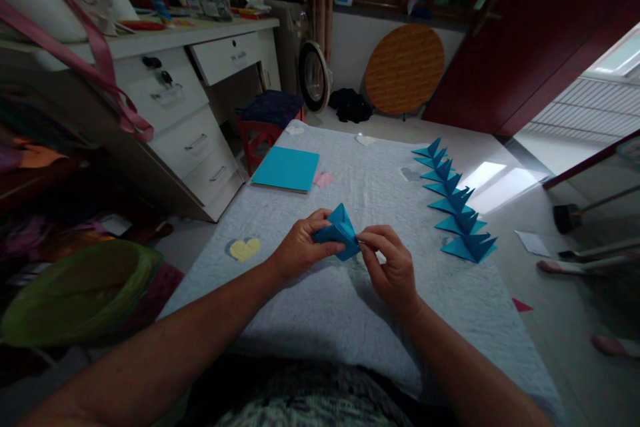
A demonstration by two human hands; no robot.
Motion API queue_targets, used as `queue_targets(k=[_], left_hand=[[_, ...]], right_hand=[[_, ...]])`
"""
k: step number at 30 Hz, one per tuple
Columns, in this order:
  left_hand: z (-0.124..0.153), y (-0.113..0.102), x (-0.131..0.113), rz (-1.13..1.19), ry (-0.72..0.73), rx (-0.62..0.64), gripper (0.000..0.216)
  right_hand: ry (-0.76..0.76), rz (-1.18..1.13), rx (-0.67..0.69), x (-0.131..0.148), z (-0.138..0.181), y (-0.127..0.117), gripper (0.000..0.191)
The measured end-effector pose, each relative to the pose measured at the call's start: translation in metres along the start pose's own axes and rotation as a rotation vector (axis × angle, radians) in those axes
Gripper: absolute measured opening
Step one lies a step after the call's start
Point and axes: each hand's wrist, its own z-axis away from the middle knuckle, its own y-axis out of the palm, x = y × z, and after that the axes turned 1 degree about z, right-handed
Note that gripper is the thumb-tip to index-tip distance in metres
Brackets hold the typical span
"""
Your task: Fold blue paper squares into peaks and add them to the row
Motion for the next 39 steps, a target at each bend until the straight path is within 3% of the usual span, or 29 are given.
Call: queue_targets(k=[6, 17, 21, 25, 29, 39], left_hand=[[0.0036, 0.0025, -0.0034, -0.224, 0.223, 0.014, 0.006], [0.0072, -0.0010, 0.0001, -0.369, 0.372, -0.057, 0.009], [0.0075, -0.0010, -0.0009, -0.373, 0.369, -0.068, 0.008], [0.0072, -0.0011, -0.0027, -0.334, 0.315, -0.095, 0.007], [0.0067, -0.0011, -0.0034, -0.302, 0.298, -0.083, 0.006], [0.0083, -0.0034, -0.0044, -0.316, 0.369, -0.035, 0.008]], right_hand=[[-0.053, 0.044, 0.013, -0.0010, -0.0002, 0.0009, 0.026], [-0.140, 0.119, 0.047, -0.0026, -0.0003, 0.0005, 0.030], [-0.105, 0.100, -0.005, -0.0035, -0.0002, 0.0011, 0.031], [-0.105, 0.106, -0.060, -0.0036, -0.0001, 0.0016, 0.021], [-0.140, 0.163, -0.034, -0.0019, 0.0002, 0.0004, 0.017], [-0.267, 0.223, 0.032, -0.0023, 0.0024, -0.0021, 0.029]])
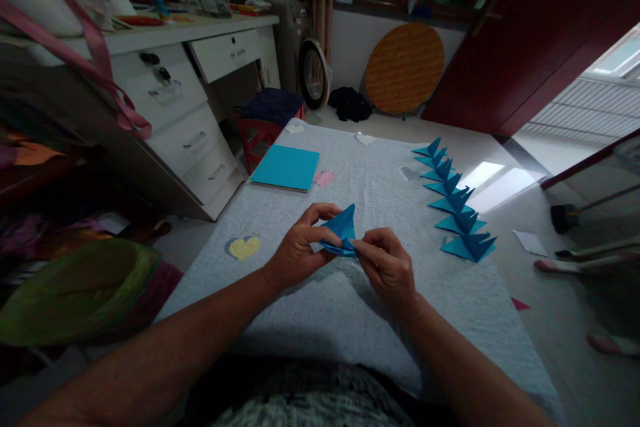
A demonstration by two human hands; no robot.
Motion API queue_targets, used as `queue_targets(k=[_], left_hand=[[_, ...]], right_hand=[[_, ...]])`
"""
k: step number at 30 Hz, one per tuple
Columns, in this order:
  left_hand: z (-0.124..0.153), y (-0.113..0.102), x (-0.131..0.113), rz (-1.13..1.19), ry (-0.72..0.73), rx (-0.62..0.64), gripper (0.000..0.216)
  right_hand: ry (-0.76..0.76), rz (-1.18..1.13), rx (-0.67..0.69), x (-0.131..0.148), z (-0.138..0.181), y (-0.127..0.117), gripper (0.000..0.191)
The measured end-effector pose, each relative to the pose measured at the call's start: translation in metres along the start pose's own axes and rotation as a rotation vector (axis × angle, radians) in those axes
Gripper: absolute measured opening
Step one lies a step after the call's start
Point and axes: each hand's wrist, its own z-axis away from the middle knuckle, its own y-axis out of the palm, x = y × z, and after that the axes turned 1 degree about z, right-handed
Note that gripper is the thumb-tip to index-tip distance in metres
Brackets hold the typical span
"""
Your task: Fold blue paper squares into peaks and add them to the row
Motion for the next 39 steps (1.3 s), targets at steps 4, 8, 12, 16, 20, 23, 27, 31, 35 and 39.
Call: queue_targets(k=[4, 8, 12, 16, 20, 23, 27, 31, 35, 39], left_hand=[[-0.001, 0.000, -0.002, -0.029, -0.003, 0.006, 0.006], [-0.002, 0.000, -0.003, -0.063, -0.044, -0.021, 0.018], [-0.003, -0.001, -0.003, -0.062, -0.073, 0.022, 0.033], [-0.004, -0.003, -0.004, -0.017, -0.071, 0.111, 0.009], [-0.004, -0.004, -0.004, 0.001, -0.075, 0.109, 0.006], [-0.003, -0.003, -0.004, -0.027, -0.068, 0.145, 0.007], [-0.001, -0.003, -0.003, -0.063, -0.051, 0.204, 0.010], [-0.001, -0.002, -0.002, -0.070, -0.027, 0.225, 0.012], [0.000, -0.001, -0.001, -0.092, 0.010, 0.265, 0.012], [0.000, 0.001, -0.003, -0.059, 0.027, 0.292, 0.013]], right_hand=[[0.038, -0.070, 0.050, 0.001, -0.002, -0.002, 0.027], [0.070, -0.117, 0.057, -0.001, -0.004, -0.002, 0.024], [0.077, -0.119, 0.059, -0.002, -0.005, -0.002, 0.023], [0.110, -0.149, 0.088, -0.001, -0.005, -0.002, 0.020], [0.293, -0.271, 0.036, -0.003, -0.005, -0.003, 0.011], [0.465, -0.390, 0.094, -0.005, -0.006, -0.005, 0.010], [0.521, -0.419, 0.256, -0.008, -0.008, -0.006, 0.016], [0.518, -0.344, 0.279, -0.011, -0.007, -0.003, 0.013], [0.497, -0.286, 0.342, -0.013, -0.006, 0.000, 0.013], [0.439, -0.241, 0.353, -0.014, -0.007, -0.001, 0.018]])
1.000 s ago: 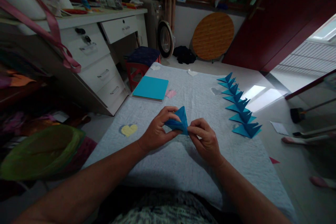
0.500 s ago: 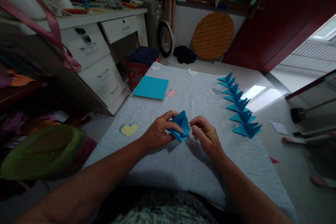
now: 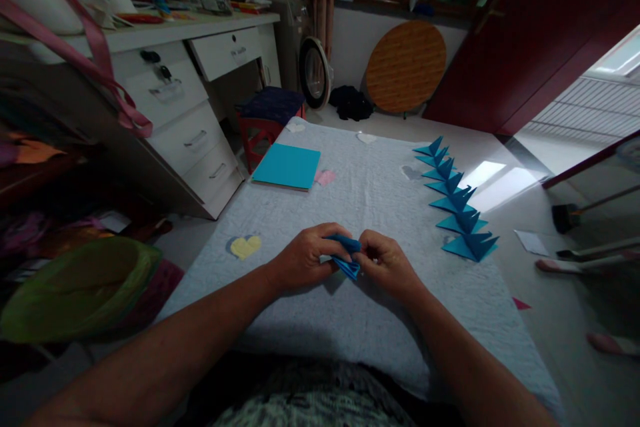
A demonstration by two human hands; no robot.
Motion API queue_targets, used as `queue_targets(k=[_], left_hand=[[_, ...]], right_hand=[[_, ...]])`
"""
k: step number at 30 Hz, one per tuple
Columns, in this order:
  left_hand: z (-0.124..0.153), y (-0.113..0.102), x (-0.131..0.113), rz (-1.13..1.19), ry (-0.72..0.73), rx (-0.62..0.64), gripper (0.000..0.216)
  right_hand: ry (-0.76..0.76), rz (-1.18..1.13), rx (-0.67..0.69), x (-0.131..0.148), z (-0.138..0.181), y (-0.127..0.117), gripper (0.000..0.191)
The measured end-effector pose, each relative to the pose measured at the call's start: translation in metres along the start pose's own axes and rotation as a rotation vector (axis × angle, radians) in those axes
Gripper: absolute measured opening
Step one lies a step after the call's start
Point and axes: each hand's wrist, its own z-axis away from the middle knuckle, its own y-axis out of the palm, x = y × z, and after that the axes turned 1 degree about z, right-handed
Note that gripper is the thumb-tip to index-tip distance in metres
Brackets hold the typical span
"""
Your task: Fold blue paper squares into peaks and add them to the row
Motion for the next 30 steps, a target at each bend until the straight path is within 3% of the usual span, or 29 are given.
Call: queue_targets(k=[9, 15, 21, 27, 30], left_hand=[[-0.0033, -0.0020, 0.0000, 0.155, -0.165, -0.069, 0.007], [-0.0016, -0.0005, 0.0013, 0.173, -0.207, 0.006, 0.010], [-0.0031, 0.0015, -0.0010, 0.183, -0.213, 0.032, 0.012], [-0.0010, 0.0037, -0.0030, 0.195, -0.295, 0.082, 0.008], [0.0002, 0.0077, -0.0030, 0.234, -0.350, -0.024, 0.050]], right_hand=[[-0.064, 0.002, -0.017, 0.0042, -0.0003, -0.0013, 0.027], [-0.031, -0.038, -0.034, 0.0056, 0.0008, 0.0007, 0.022], [-0.086, -0.001, -0.033, 0.0061, 0.0013, -0.0018, 0.029], [0.007, -0.117, -0.097, 0.0072, 0.0030, -0.0011, 0.022], [0.034, -0.197, -0.169, 0.0085, 0.0025, -0.0006, 0.022]])
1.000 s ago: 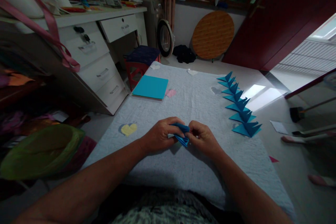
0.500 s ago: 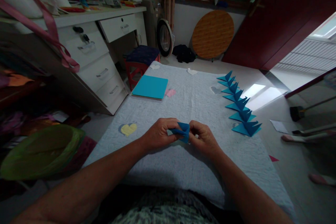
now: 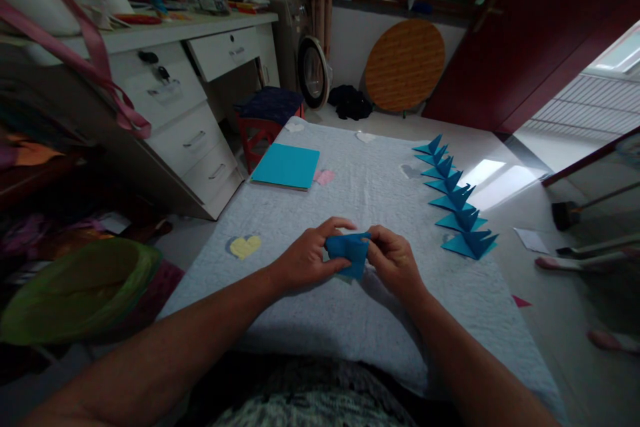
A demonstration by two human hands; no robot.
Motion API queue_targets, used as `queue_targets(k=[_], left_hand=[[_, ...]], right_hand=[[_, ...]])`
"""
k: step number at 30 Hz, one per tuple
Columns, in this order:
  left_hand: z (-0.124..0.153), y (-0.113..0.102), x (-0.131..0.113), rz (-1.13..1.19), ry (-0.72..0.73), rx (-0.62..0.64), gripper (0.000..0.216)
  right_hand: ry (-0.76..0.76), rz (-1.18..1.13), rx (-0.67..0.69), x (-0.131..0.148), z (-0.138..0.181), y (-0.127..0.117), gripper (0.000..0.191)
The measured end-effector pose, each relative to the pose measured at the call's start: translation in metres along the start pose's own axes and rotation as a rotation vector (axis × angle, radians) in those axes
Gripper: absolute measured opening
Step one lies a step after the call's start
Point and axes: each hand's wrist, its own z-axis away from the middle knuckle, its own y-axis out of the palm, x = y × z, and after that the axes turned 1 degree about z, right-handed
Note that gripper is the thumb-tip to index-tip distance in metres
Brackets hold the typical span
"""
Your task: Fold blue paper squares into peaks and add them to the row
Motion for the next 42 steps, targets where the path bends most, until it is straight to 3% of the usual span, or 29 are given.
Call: queue_targets(k=[3, 7, 9, 12, 14, 17, 22, 29, 35, 42], left_hand=[[-0.002, 0.006, 0.002, 0.228, -0.059, -0.098, 0.096], [-0.007, 0.014, 0.006, 0.544, -0.193, -0.105, 0.111], [-0.009, 0.016, 0.008, 0.615, -0.236, -0.059, 0.095], [-0.011, 0.017, 0.011, 0.623, -0.285, 0.043, 0.050], [-0.012, 0.017, 0.013, 0.588, -0.343, 0.042, 0.036], [-0.013, 0.017, 0.016, 0.594, -0.391, -0.035, 0.036], [-0.015, 0.020, 0.019, 0.676, -0.373, -0.031, 0.050], [-0.015, 0.022, 0.018, 0.526, -0.300, -0.109, 0.046], [-0.014, 0.021, 0.013, 0.471, -0.256, -0.126, 0.039], [-0.014, 0.019, 0.015, 0.460, -0.286, -0.071, 0.035]], right_hand=[[0.040, -0.085, -0.073, 0.001, -0.001, 0.001, 0.022], [0.102, -0.163, -0.120, 0.000, -0.001, 0.003, 0.024], [0.120, -0.192, -0.141, 0.000, -0.001, 0.003, 0.027], [0.148, -0.249, -0.169, -0.002, -0.001, 0.003, 0.028], [0.157, -0.298, -0.160, -0.003, -0.002, 0.003, 0.026], [0.153, -0.354, -0.073, -0.004, -0.004, 0.005, 0.023], [0.182, -0.333, 0.106, 0.003, -0.007, 0.011, 0.020], [0.176, -0.295, 0.231, 0.006, -0.007, 0.012, 0.023], [0.278, -0.244, 0.212, 0.004, -0.006, 0.012, 0.025], [0.246, -0.357, 0.223, 0.002, -0.007, 0.014, 0.018]])
